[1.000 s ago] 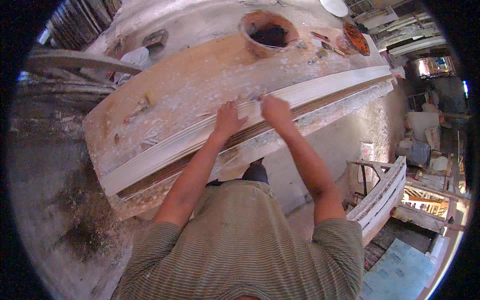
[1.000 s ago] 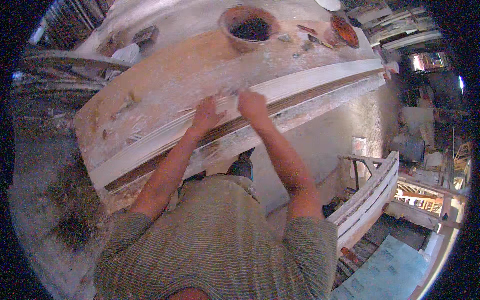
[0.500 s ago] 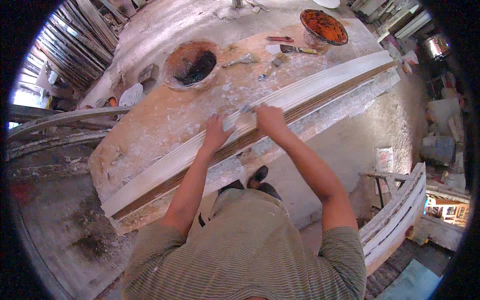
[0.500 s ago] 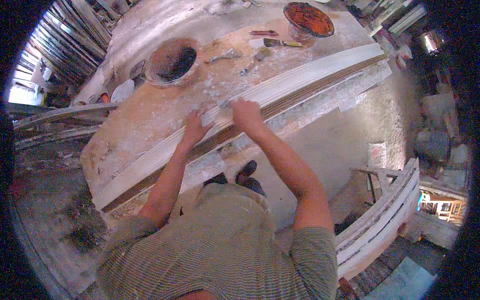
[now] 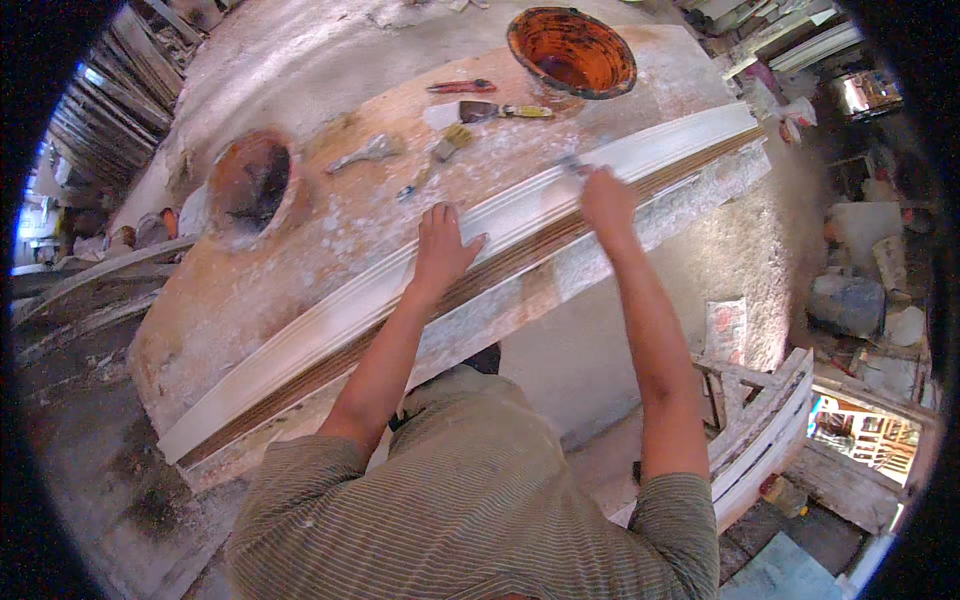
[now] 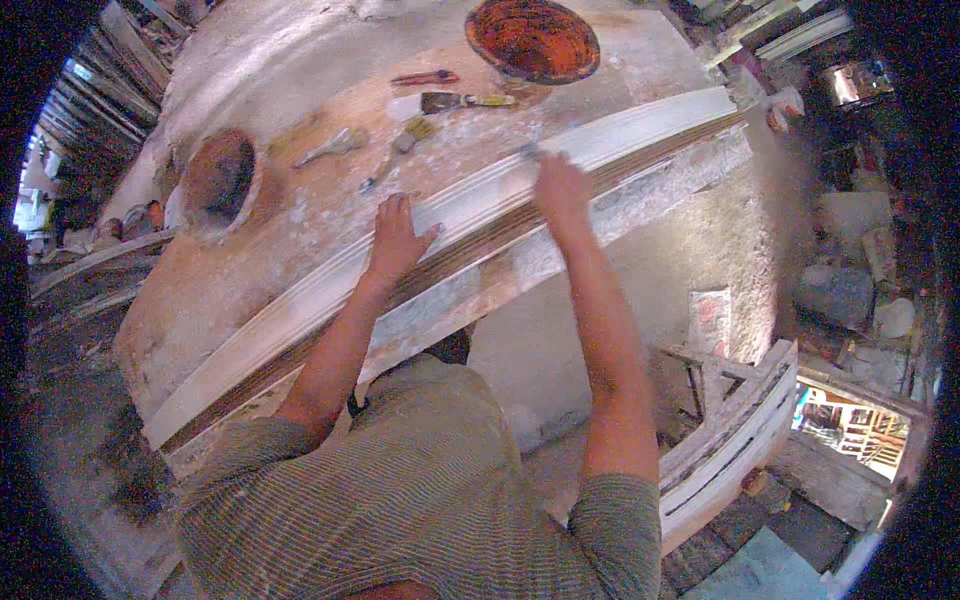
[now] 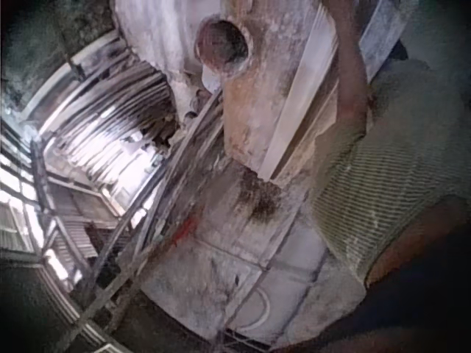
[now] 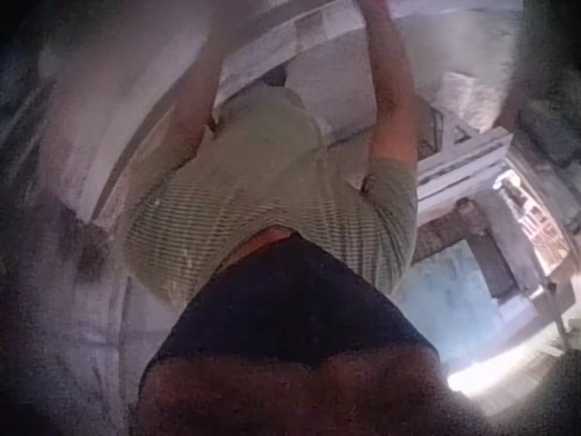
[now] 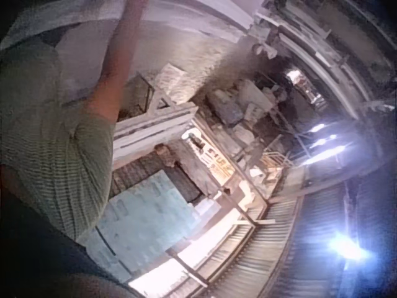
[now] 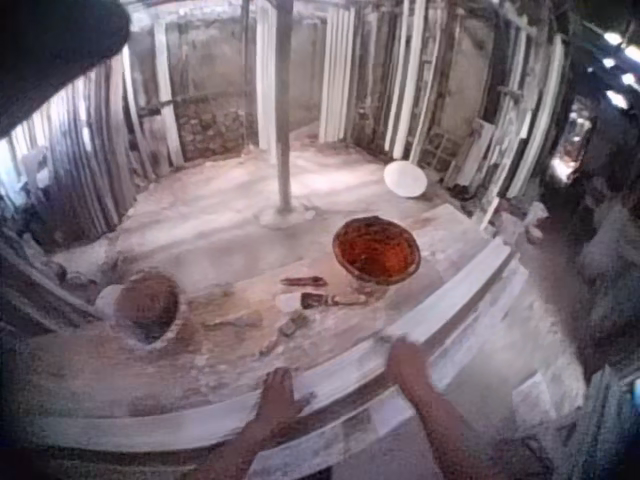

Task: The person applies a liquid finish to a long white wooden molding using a brush, then wipes the surface with a cloth. They also mix a dark substance in a bucket and pour a yellow liquid into it before continuing to work on the molding.

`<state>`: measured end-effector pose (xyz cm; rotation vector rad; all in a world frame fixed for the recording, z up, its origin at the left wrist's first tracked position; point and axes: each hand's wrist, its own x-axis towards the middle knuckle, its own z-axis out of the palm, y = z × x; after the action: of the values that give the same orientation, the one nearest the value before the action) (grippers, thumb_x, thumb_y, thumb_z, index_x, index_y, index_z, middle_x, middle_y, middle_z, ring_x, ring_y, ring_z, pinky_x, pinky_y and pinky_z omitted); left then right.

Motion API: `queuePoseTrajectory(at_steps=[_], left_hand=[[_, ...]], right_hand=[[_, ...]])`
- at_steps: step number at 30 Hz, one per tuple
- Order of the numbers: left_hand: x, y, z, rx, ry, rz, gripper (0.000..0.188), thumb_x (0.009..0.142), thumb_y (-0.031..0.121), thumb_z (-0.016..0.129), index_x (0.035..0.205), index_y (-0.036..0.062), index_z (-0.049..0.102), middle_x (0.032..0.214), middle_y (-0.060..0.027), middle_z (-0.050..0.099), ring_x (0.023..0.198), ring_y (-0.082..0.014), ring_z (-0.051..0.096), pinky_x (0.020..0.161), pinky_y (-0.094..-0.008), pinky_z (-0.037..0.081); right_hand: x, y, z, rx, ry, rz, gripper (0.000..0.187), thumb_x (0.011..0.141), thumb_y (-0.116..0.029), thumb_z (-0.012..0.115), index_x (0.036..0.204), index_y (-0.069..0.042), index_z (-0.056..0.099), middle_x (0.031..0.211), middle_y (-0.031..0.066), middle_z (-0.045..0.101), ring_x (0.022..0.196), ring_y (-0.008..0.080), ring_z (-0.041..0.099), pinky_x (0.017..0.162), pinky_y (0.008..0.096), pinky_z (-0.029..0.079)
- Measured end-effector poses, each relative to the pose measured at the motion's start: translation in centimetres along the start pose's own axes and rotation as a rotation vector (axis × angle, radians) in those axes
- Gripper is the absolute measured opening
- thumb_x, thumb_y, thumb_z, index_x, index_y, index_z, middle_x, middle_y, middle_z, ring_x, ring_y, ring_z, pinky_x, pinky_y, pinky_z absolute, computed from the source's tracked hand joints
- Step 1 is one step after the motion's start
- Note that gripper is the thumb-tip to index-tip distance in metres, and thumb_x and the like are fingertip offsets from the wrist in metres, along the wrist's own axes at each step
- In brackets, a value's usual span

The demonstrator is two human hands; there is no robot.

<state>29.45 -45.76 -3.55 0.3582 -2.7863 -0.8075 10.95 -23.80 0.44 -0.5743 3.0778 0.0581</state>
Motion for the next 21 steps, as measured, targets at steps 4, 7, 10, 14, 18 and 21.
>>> queuePoseTrajectory(at_steps=[4, 7, 10, 14, 18, 21], left_hand=[[3.5, 4.0, 4.5, 0.026, -0.01, -0.074, 0.068, 0.077, 0.037, 0.074, 0.129, -0.0005, 0.05, 0.128, -0.0196, 0.05, 0.124, -0.0357, 0.042, 0.105, -0.046, 0.033], [4.7, 6.7, 5.1, 0.031, -0.079, -0.233, 0.072, 0.072, 0.042, 0.077, 0.126, 0.0013, 0.054, 0.126, -0.0191, 0.053, 0.122, -0.0354, 0.044, 0.104, -0.0459, 0.034], [5.3, 7.1, 5.4, 0.096, -0.089, -0.294, 0.071, 0.066, 0.041, 0.082, 0.122, 0.0024, 0.059, 0.122, -0.0186, 0.056, 0.119, -0.0358, 0.047, 0.103, -0.0455, 0.034], [6.9, 8.1, 4.4, 0.067, -0.109, -0.328, 0.068, 0.061, 0.038, 0.086, 0.114, 0.0032, 0.063, 0.117, -0.0182, 0.058, 0.114, -0.0363, 0.051, 0.102, -0.0454, 0.035], [6.8, 8.0, 4.6, 0.041, -0.07, -0.333, 0.067, 0.057, 0.033, 0.088, 0.113, 0.0045, 0.062, 0.115, -0.0171, 0.059, 0.111, -0.0359, 0.053, 0.098, -0.0454, 0.039], [8.0, 10.0, 4.8, 0.068, -0.077, -0.358, 0.069, 0.056, 0.027, 0.089, 0.115, 0.0066, 0.061, 0.111, -0.016, 0.059, 0.108, -0.0361, 0.053, 0.095, -0.045, 0.041]], right_hand=[[4.5, 4.9, -3.5, -0.098, 0.103, -0.133, 0.021, 0.087, -0.014, 0.05, 0.102, -0.007, 0.063, 0.083, 0.014, 0.066, 0.078, 0.0331, 0.068, 0.066, 0.0493, 0.052], [2.8, 2.6, -4.3, -0.014, -0.237, -0.462, 0.017, 0.085, -0.016, 0.051, 0.094, -0.007, 0.063, 0.085, 0.0159, 0.067, 0.08, 0.0338, 0.068, 0.066, 0.0492, 0.053], [5.7, 9.7, -2.0, -0.076, -0.217, -0.316, 0.017, 0.086, -0.015, 0.051, 0.095, -0.007, 0.063, 0.087, 0.0137, 0.065, 0.081, 0.0329, 0.067, 0.067, 0.0482, 0.054], [13.4, 20.8, -3.2, -0.173, 0.032, -0.053, 0.016, 0.088, -0.013, 0.049, 0.095, -0.008, 0.062, 0.085, 0.0121, 0.063, 0.081, 0.0317, 0.067, 0.064, 0.0461, 0.053], [12.1, 18.9, -1.2, -0.062, -0.245, -0.5, 0.024, 0.091, -0.015, 0.046, 0.109, -0.01, 0.061, 0.094, 0.0125, 0.064, 0.085, 0.0304, 0.066, 0.068, 0.049, 0.052], [14.1, 22.7, -4.8, 0.094, -0.264, -0.426, 0.032, 0.09, -0.016, 0.046, 0.119, -0.019, 0.06, 0.094, 0.0158, 0.064, 0.085, 0.0338, 0.066, 0.072, 0.0494, 0.052]])
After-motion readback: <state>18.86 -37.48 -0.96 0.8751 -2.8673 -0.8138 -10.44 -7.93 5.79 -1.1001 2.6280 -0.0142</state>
